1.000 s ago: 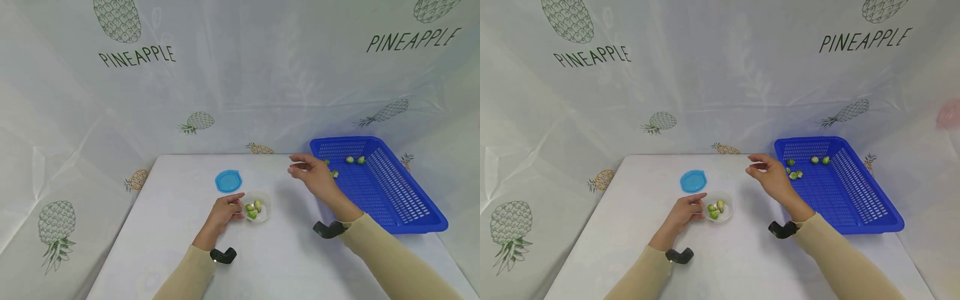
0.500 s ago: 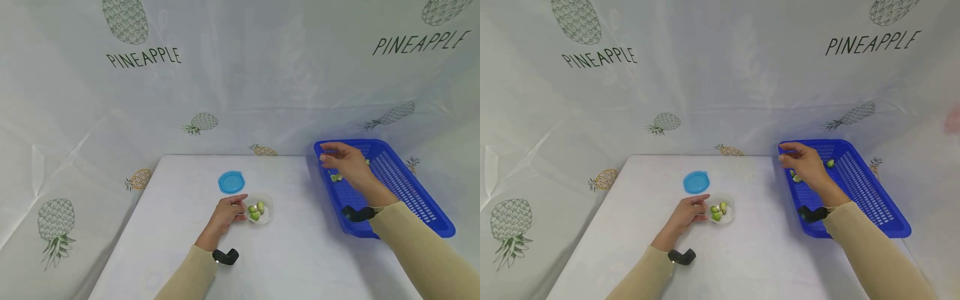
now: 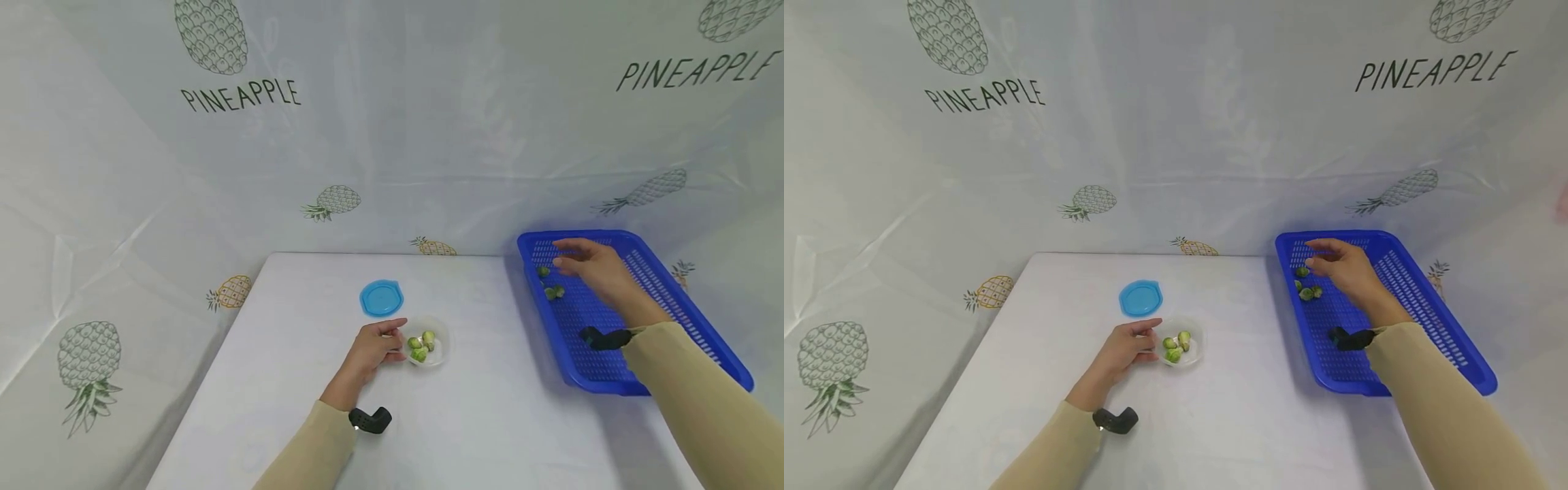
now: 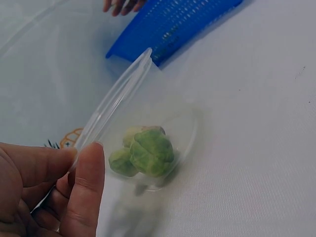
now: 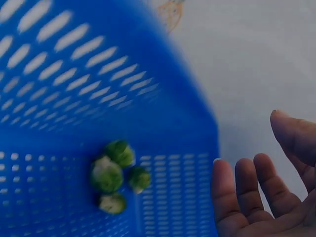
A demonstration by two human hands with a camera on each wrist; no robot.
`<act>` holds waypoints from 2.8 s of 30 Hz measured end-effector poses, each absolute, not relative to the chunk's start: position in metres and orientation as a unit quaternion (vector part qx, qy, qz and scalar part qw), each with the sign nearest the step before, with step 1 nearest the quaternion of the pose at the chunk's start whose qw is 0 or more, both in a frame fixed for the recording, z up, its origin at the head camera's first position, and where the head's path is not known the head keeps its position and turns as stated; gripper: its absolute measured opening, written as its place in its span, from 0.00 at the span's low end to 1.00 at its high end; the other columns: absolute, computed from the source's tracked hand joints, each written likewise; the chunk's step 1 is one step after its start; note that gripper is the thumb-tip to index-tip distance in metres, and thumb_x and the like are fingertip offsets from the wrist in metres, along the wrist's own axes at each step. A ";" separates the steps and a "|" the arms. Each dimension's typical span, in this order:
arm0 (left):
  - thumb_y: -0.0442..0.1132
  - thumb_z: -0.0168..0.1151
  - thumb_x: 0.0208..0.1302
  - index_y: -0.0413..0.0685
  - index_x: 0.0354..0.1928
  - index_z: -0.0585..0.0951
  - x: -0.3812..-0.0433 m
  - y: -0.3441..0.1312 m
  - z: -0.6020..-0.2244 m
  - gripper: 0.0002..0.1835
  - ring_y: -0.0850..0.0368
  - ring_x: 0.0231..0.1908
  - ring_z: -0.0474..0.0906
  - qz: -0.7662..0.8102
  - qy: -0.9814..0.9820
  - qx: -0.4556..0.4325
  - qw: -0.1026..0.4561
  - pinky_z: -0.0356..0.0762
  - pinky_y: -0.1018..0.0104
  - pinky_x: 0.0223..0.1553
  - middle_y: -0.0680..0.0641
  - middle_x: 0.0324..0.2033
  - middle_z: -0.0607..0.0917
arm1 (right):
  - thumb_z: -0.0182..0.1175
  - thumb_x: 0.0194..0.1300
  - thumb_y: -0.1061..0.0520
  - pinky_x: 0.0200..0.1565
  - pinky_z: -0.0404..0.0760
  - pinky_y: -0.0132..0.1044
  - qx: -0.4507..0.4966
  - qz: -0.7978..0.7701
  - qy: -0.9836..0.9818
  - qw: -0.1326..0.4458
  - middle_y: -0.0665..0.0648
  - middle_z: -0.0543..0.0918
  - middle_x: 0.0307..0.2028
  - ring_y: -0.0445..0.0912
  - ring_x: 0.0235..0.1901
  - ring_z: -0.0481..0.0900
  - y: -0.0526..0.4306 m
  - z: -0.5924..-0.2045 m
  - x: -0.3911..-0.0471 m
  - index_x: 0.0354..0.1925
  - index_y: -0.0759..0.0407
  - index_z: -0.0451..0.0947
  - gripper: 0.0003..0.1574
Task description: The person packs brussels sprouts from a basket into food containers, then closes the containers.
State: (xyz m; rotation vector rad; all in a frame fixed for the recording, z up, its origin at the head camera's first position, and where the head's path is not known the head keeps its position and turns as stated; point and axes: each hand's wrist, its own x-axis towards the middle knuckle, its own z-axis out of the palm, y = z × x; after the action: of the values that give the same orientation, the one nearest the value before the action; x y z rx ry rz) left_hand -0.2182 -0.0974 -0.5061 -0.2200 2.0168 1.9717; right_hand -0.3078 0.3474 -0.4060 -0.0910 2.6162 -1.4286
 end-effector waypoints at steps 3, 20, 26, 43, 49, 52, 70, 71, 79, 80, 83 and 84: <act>0.27 0.62 0.71 0.46 0.68 0.82 -0.218 -0.098 -0.505 0.25 0.57 0.34 0.80 0.688 0.704 -0.080 0.157 0.91 0.66 0.40 0.48 0.42 0.77 | 0.56 0.81 0.43 0.70 0.69 0.70 -0.031 -0.467 0.880 0.086 0.73 0.62 0.77 0.65 0.66 0.75 0.353 -0.415 -0.312 0.83 0.58 0.56 0.43; 0.26 0.62 0.70 0.46 0.68 0.82 -0.217 -0.099 -0.508 0.25 0.57 0.34 0.80 0.684 0.710 -0.071 0.149 0.90 0.68 0.39 0.48 0.41 0.76 | 0.55 0.82 0.51 0.68 0.73 0.68 -0.045 -0.456 0.882 0.114 0.76 0.60 0.77 0.74 0.66 0.73 0.382 -0.459 -0.325 0.80 0.68 0.56 0.40; 0.27 0.62 0.70 0.47 0.67 0.83 -0.216 -0.098 -0.508 0.25 0.57 0.34 0.80 0.681 0.714 -0.075 0.147 0.91 0.67 0.40 0.48 0.42 0.76 | 0.55 0.81 0.56 0.67 0.73 0.70 -0.061 -0.438 0.888 0.125 0.79 0.64 0.74 0.74 0.66 0.72 0.388 -0.468 -0.329 0.80 0.68 0.56 0.38; 0.27 0.62 0.71 0.46 0.68 0.82 -0.219 -0.099 -0.505 0.25 0.57 0.34 0.80 0.680 0.712 -0.083 0.154 0.91 0.67 0.40 0.48 0.42 0.76 | 0.57 0.75 0.65 0.70 0.67 0.73 -0.090 -0.401 0.897 0.160 0.80 0.61 0.75 0.77 0.72 0.62 0.390 -0.483 -0.334 0.76 0.73 0.61 0.37; 0.27 0.62 0.71 0.47 0.68 0.82 -0.219 -0.099 -0.507 0.25 0.58 0.33 0.80 0.681 0.712 -0.082 0.153 0.90 0.67 0.39 0.49 0.41 0.76 | 0.57 0.75 0.64 0.69 0.67 0.75 -0.075 -0.385 0.905 0.163 0.80 0.64 0.73 0.77 0.70 0.65 0.396 -0.486 -0.333 0.75 0.74 0.62 0.36; 0.27 0.62 0.71 0.46 0.68 0.82 -0.220 -0.099 -0.507 0.25 0.58 0.33 0.80 0.684 0.709 -0.080 0.152 0.90 0.67 0.39 0.49 0.41 0.76 | 0.56 0.75 0.63 0.68 0.66 0.77 -0.065 -0.380 0.907 0.168 0.80 0.66 0.71 0.77 0.69 0.66 0.399 -0.488 -0.333 0.74 0.75 0.63 0.35; 0.27 0.61 0.71 0.45 0.69 0.81 -0.217 -0.098 -0.506 0.25 0.58 0.34 0.80 0.684 0.709 -0.076 0.152 0.90 0.67 0.39 0.49 0.42 0.76 | 0.61 0.76 0.59 0.51 0.87 0.51 -0.052 -0.365 0.924 0.098 0.76 0.81 0.55 0.60 0.51 0.83 0.401 -0.490 -0.332 0.61 0.78 0.74 0.25; 0.27 0.61 0.71 0.45 0.69 0.81 -0.217 -0.098 -0.506 0.25 0.58 0.34 0.80 0.684 0.709 -0.076 0.152 0.90 0.67 0.40 0.48 0.42 0.76 | 0.60 0.76 0.60 0.50 0.88 0.50 -0.051 -0.372 0.922 0.096 0.77 0.80 0.56 0.59 0.51 0.84 0.401 -0.490 -0.332 0.62 0.78 0.74 0.25; 0.28 0.62 0.72 0.45 0.69 0.81 -0.217 -0.097 -0.507 0.25 0.58 0.34 0.80 0.687 0.707 -0.076 0.152 0.91 0.67 0.40 0.49 0.42 0.76 | 0.57 0.78 0.58 0.56 0.85 0.61 -0.034 -0.378 0.922 0.083 0.80 0.75 0.63 0.67 0.55 0.83 0.404 -0.484 -0.328 0.67 0.75 0.71 0.27; 0.28 0.62 0.71 0.45 0.69 0.81 -0.217 -0.097 -0.507 0.25 0.58 0.34 0.80 0.687 0.706 -0.076 0.152 0.91 0.67 0.39 0.49 0.42 0.76 | 0.57 0.79 0.57 0.57 0.83 0.63 -0.033 -0.374 0.923 0.081 0.80 0.75 0.64 0.68 0.56 0.82 0.404 -0.483 -0.327 0.68 0.74 0.71 0.28; 0.27 0.62 0.71 0.45 0.68 0.81 -0.216 -0.097 -0.507 0.25 0.58 0.34 0.80 0.688 0.705 -0.075 0.151 0.91 0.66 0.39 0.49 0.42 0.76 | 0.56 0.81 0.54 0.60 0.80 0.67 -0.034 -0.376 0.923 0.076 0.79 0.72 0.67 0.70 0.59 0.80 0.404 -0.479 -0.324 0.70 0.72 0.70 0.29; 0.27 0.62 0.71 0.45 0.68 0.81 -0.216 -0.097 -0.507 0.25 0.58 0.34 0.80 0.689 0.705 -0.075 0.152 0.91 0.66 0.39 0.49 0.42 0.76 | 0.55 0.81 0.54 0.62 0.79 0.68 -0.034 -0.386 0.919 0.076 0.79 0.71 0.69 0.71 0.60 0.80 0.404 -0.478 -0.323 0.71 0.72 0.69 0.30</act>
State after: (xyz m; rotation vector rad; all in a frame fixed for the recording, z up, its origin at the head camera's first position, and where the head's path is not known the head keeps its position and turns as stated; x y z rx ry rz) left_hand -0.2163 -0.0966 -0.5071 -0.2157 2.0244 1.9764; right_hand -0.3231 0.4041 -0.4777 -0.1029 2.7545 -1.1556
